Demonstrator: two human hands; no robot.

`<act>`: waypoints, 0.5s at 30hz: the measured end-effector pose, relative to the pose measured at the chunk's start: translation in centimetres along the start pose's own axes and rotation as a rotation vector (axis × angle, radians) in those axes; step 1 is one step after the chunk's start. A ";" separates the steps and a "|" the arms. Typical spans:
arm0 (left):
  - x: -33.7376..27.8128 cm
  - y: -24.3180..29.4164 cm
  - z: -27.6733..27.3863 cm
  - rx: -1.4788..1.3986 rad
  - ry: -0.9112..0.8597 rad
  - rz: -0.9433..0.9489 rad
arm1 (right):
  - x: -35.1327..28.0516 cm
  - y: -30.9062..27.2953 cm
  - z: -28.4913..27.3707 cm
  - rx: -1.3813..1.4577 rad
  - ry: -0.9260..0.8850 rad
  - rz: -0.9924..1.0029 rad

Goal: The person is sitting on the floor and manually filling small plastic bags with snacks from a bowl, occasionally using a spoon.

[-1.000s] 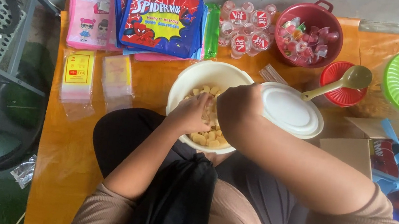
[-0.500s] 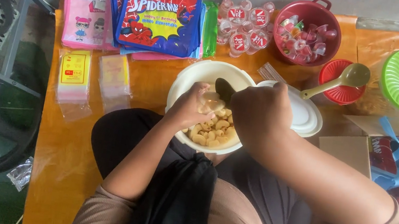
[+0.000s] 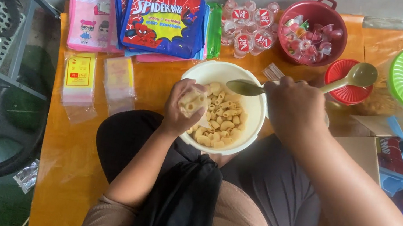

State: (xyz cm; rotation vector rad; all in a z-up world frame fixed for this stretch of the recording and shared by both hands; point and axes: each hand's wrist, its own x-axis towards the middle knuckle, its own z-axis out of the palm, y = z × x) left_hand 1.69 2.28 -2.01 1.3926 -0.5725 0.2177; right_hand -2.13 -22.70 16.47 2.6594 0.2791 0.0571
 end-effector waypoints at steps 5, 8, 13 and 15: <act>-1.7 0.2 1.3 0.084 0.115 0.108 | 4.1 -7.2 10.2 0.020 -0.051 -0.095; -1.3 0.3 1.5 0.272 0.344 0.049 | 7.0 -11.8 17.0 -0.049 0.042 -0.053; -0.3 2.0 2.0 0.457 0.316 -0.109 | 8.0 -13.2 23.4 -0.016 -0.085 -0.046; -0.4 2.4 2.4 0.409 0.260 -0.139 | 7.3 -11.3 22.4 0.043 -0.251 -0.170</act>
